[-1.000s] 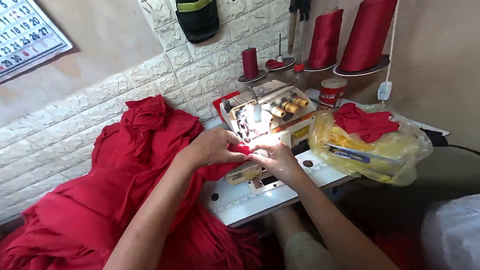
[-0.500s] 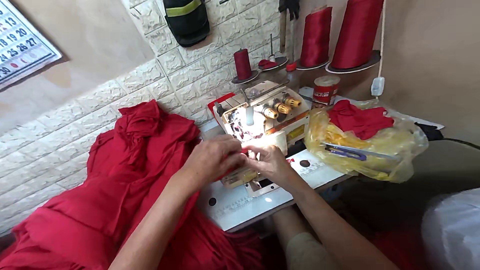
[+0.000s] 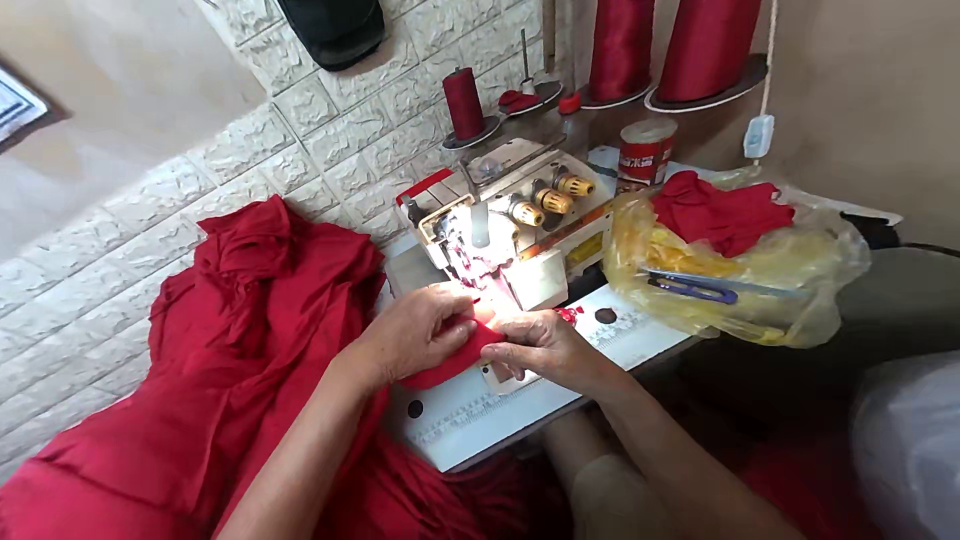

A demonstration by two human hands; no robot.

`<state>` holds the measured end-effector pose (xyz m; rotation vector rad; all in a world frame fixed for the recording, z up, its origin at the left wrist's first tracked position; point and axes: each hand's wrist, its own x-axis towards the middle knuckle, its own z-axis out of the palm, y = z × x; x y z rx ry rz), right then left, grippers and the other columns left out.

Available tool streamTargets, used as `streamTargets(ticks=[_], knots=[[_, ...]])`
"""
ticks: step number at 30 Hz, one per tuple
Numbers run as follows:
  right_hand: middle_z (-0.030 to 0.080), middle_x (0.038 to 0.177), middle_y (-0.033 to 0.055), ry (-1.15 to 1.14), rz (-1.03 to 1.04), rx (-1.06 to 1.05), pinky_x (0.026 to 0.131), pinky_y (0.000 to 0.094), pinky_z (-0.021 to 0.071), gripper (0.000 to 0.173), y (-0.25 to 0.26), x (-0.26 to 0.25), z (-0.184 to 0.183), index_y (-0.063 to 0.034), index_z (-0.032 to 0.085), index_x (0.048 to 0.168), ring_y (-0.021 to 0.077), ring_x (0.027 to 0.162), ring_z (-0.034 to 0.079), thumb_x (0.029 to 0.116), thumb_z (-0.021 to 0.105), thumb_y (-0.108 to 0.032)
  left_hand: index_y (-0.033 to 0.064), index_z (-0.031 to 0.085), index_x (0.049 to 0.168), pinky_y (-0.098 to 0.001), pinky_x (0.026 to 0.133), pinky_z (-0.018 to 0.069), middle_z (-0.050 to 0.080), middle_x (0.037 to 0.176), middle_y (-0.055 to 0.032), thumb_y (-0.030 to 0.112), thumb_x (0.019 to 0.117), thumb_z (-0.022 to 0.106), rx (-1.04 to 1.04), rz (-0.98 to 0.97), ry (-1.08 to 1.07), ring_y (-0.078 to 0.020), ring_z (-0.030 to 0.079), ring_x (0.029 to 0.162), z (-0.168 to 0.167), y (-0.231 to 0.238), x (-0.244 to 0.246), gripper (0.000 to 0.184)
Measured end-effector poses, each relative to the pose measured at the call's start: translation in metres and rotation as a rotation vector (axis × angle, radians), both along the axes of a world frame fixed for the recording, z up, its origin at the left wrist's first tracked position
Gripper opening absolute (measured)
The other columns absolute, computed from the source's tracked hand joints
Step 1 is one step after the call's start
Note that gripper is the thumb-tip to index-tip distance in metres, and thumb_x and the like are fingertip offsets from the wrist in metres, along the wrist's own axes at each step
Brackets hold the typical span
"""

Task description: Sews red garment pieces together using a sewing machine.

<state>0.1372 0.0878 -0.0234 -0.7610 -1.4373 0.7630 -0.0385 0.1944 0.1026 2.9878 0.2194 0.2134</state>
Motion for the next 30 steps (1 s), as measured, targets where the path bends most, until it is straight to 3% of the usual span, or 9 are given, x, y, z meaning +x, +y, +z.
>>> streamTargets(ticks=[4, 8, 11, 14, 17, 22, 24, 27, 30], knots=[[0.068, 0.078, -0.0080, 0.017, 0.005, 0.005, 0.056, 0.0131, 0.0501, 0.015, 0.002, 0.001, 0.001, -0.0044, 0.073, 0.101, -0.0045, 0.061, 0.058, 0.1003, 0.064, -0.016, 0.0090, 0.067, 0.086, -0.0290, 0.068, 0.0504, 0.063, 0.084, -0.0025, 0.028, 0.1008, 0.055, -0.001, -0.008, 0.003, -0.0110, 0.061, 0.078, -0.001, -0.009, 0.004, 0.027], [0.068, 0.076, -0.0070, 0.053, -0.003, -0.065, 0.055, 0.0140, 0.0506, 0.016, 0.005, 0.000, 0.006, -0.0046, 0.073, 0.103, -0.0032, 0.058, 0.058, 0.1010, 0.063, -0.017, 0.0069, 0.073, 0.088, -0.0443, 0.068, 0.0542, 0.070, 0.090, -0.0075, 0.026, 0.0980, 0.041, 0.322, 0.000, 0.046, -0.0245, 0.069, 0.088, -0.001, 0.008, 0.001, 0.038], [0.066, 0.073, -0.0055, 0.044, -0.079, -0.095, 0.051, 0.0147, 0.0489, 0.014, 0.006, -0.003, 0.009, -0.0053, 0.071, 0.103, -0.0019, 0.053, 0.056, 0.1009, 0.064, -0.017, 0.0056, 0.069, 0.087, -0.0453, 0.068, 0.0529, 0.065, 0.085, -0.0079, 0.026, 0.0982, 0.046, 0.250, 0.096, 0.090, -0.0247, 0.067, 0.085, 0.013, 0.013, -0.006, 0.034], [0.067, 0.080, -0.0024, -0.092, -0.484, 0.036, 0.056, 0.0172, 0.0480, 0.019, 0.005, -0.014, 0.007, -0.0096, 0.075, 0.109, -0.0006, 0.058, 0.054, 0.0966, 0.068, -0.023, 0.0059, 0.066, 0.088, -0.0258, 0.066, 0.0476, 0.059, 0.080, -0.0014, 0.027, 0.1003, 0.063, -0.043, 0.141, 0.107, -0.0084, 0.057, 0.072, 0.029, 0.012, -0.014, 0.025], [0.062, 0.083, 0.0033, -0.205, -0.780, 0.271, 0.055, 0.0198, 0.0416, 0.018, 0.014, -0.018, 0.005, -0.0110, 0.079, 0.099, 0.0035, 0.059, 0.047, 0.0932, 0.070, -0.025, 0.0030, 0.067, 0.090, -0.0256, 0.068, 0.0480, 0.061, 0.081, -0.0034, 0.023, 0.0961, 0.070, -0.097, 0.200, 0.101, -0.0085, 0.058, 0.073, 0.031, 0.008, -0.018, 0.021], [0.068, 0.092, 0.0089, -0.435, -0.814, 0.361, 0.063, 0.0340, 0.0538, 0.018, 0.025, -0.020, 0.013, -0.0137, 0.080, 0.095, 0.0190, 0.076, 0.065, 0.0928, 0.070, -0.028, 0.0029, 0.068, 0.093, -0.0239, 0.070, 0.0498, 0.064, 0.084, -0.0031, 0.020, 0.0923, 0.075, -0.156, 0.243, 0.073, -0.0072, 0.060, 0.077, 0.032, 0.005, -0.019, 0.018], [0.068, 0.085, 0.0062, -0.426, -0.755, 0.348, 0.060, 0.0305, 0.0512, 0.018, 0.025, -0.021, 0.016, -0.0109, 0.078, 0.091, 0.0153, 0.069, 0.062, 0.0932, 0.066, -0.024, 0.0019, 0.069, 0.093, -0.0256, 0.071, 0.0502, 0.064, 0.085, -0.0041, 0.019, 0.0913, 0.076, -0.155, 0.254, 0.058, -0.0081, 0.061, 0.077, 0.032, 0.003, -0.019, 0.018], [0.055, 0.067, 0.0002, -0.383, -0.573, 0.144, 0.054, 0.0281, 0.0424, 0.024, 0.016, -0.021, 0.027, -0.0075, 0.073, 0.096, 0.0088, 0.056, 0.047, 0.0985, 0.059, -0.027, 0.0021, 0.069, 0.093, -0.0269, 0.071, 0.0507, 0.065, 0.085, -0.0047, 0.019, 0.0907, 0.077, -0.152, 0.260, 0.048, -0.0089, 0.061, 0.077, 0.031, 0.002, -0.018, 0.018], [0.067, 0.078, 0.0032, -0.472, -0.507, -0.016, 0.068, 0.0406, 0.0492, 0.037, 0.012, -0.019, 0.040, -0.0119, 0.078, 0.102, 0.0156, 0.069, 0.058, 0.1021, 0.058, -0.043, 0.0008, 0.069, 0.093, -0.0279, 0.071, 0.0507, 0.065, 0.085, -0.0058, 0.017, 0.0894, 0.078, -0.171, 0.250, 0.054, -0.0101, 0.061, 0.077, 0.033, -0.004, -0.015, 0.019]])
